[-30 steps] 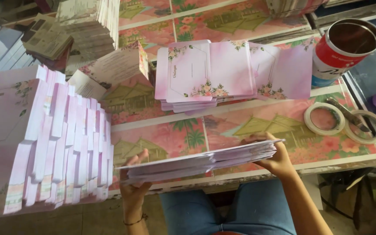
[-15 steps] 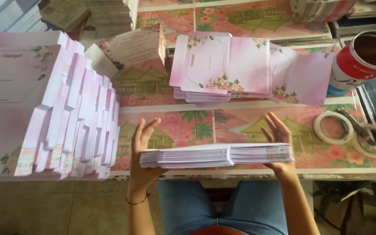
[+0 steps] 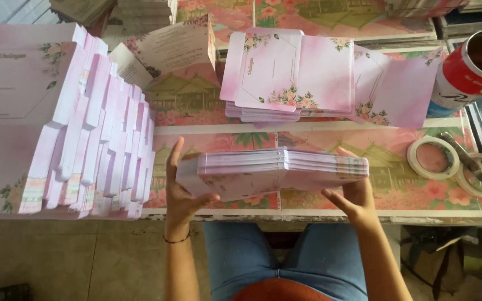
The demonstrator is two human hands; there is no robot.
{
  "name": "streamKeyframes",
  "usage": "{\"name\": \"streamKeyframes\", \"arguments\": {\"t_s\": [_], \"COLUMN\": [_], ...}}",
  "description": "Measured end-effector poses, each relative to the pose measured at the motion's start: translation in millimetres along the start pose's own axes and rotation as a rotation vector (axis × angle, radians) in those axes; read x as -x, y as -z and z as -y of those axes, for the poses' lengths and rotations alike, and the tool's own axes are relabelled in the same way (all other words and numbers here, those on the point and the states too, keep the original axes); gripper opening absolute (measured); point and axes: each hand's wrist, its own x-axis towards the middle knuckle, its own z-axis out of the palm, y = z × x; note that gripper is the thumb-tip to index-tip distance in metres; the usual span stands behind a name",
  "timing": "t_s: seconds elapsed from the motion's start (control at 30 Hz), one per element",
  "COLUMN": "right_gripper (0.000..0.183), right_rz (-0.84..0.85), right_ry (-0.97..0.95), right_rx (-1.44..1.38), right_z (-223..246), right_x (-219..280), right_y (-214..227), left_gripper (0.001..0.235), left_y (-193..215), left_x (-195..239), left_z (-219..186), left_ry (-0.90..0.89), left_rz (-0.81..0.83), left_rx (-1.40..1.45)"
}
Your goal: Inspecting and sorting stacks of printed invitation cards by flipping through them and moving the stacks.
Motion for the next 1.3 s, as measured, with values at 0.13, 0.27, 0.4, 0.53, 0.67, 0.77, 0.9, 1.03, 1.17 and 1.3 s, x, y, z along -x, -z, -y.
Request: {"name": "streamKeyframes", "arguments": {"t_s": [0.13,0.27,0.4,0.53,0.67,0.77,0.9,1.03,1.17,1.3], "right_gripper": [0.114,0.105,0.099,0.096,0.087,0.056,0.067,0.060,0.072,0.075], "right_rz": [-0.080,-0.136,-0.101,-0.017,0.077,0.139,0.206,0.308,0.255,0.309], "right_ry": [-0.108,-0.153,-0.133,-0.090,0.081,-0.001,-0.013,0.001,0.010,0.031], "right_rx": [0.004,-0.008,0.066,0.006,0.156,0.131,0.076,0.188,0.379,0.164], "right_z": [-8,-19,-21,-37,4,-12,-4,-1,-6,-16], "right_x": [-3,-1,2,21,0,16,3,2,3,4], "right_y": [2,5,23,33,12,23,26,17,25,27], "left_gripper": [0.133,0.111,0.102,0.094,0.088,0.087,0.086,0.073,0.079,0.068], "left_y": [-10,-15,-13,-37,-49,-34,-18,-24,-13,9], "left_x": [5,14,31,27,27,47,53,46,47,56], "left_z": [1,-4,18,-11,-24,-5,2,14,21,31], "left_ry": [0.055,0.071,0.195,0.048,0.030,0.100,0.184,0.160,0.139,0.292], "left_rz": [-0.105,-0.199,-0.277,-0.137,-0.118,-0.179,-0.176,-0.164,-0.103,-0.005], "left_rx": [-0.232,-0.430,-0.382,-0.400,-0.546,-0.285,-0.337,-0.352,-0.428,-0.452]}}
